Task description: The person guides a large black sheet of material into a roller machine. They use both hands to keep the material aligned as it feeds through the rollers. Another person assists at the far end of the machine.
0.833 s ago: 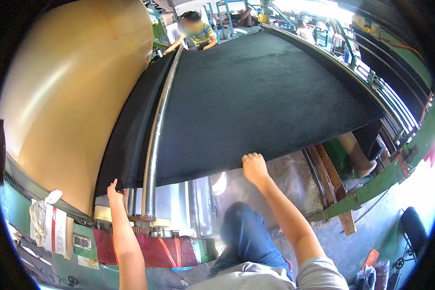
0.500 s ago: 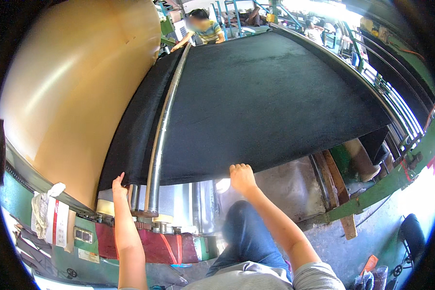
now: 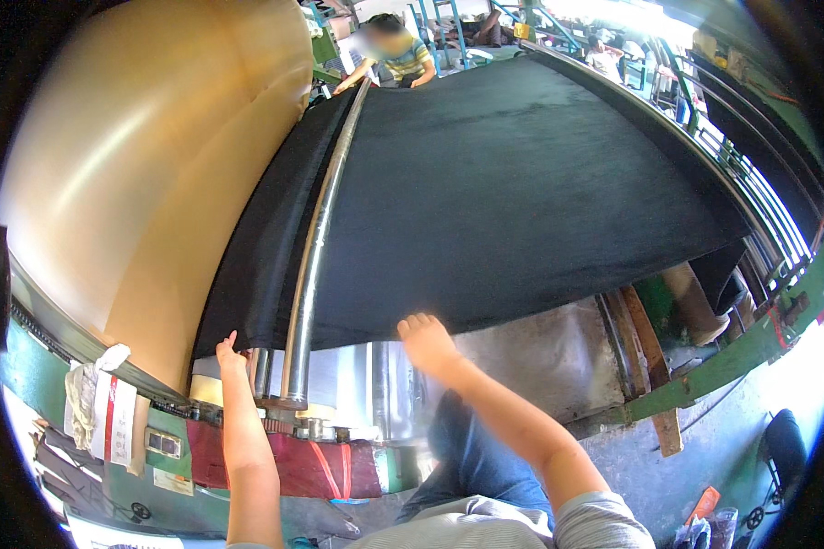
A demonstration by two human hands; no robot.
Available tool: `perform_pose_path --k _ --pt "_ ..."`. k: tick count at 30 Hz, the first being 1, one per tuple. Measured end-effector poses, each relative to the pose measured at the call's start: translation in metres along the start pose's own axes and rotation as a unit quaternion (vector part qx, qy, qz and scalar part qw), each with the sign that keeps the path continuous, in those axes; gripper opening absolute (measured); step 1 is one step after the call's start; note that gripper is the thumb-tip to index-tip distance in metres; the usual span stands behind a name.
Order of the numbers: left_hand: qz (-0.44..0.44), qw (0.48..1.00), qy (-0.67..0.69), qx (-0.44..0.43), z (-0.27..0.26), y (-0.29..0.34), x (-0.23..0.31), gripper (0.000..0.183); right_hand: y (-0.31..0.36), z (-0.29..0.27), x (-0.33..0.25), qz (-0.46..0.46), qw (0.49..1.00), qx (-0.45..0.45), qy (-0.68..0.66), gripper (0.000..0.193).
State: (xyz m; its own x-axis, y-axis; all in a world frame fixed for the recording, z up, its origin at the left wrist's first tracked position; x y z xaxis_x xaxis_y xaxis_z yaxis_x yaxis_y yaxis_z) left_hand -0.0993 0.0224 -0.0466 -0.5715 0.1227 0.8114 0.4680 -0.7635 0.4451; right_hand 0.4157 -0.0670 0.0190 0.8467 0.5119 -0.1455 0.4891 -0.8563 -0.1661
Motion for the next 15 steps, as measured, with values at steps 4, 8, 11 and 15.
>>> perform_pose_path --k 4,8,11,15 --pt "0.047 0.989 -0.08 -0.112 0.012 0.002 0.005 0.037 0.007 -0.013 0.042 0.008 0.999 0.013 0.045 0.015" --pt "0.027 0.994 -0.058 -0.086 0.026 0.018 -0.001 0.032 0.048 -0.06 0.132 0.256 0.961 0.105 0.025 0.016" --pt "0.032 0.992 -0.081 -0.096 0.039 0.026 -0.001 0.031 0.068 -0.047 0.164 0.244 0.965 0.099 0.019 0.007" --pt "0.051 0.989 -0.067 -0.119 0.039 0.019 -0.004 0.033 0.068 -0.016 0.128 0.158 0.985 0.068 0.025 0.006"
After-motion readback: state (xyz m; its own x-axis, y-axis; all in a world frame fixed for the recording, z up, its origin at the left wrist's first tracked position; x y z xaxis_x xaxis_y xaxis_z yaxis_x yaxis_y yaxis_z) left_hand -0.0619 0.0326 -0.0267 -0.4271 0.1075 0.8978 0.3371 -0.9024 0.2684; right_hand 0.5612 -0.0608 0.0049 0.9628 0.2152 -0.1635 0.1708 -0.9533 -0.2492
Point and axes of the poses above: each hand's wrist, its own y-axis away from the middle knuckle, its own z-axis out of the palm, x = y × z, the point moved 7 cm from there along -y, towards the middle knuckle, and after that the axes turned 14 degrees about -x, right-handed, at the moved point
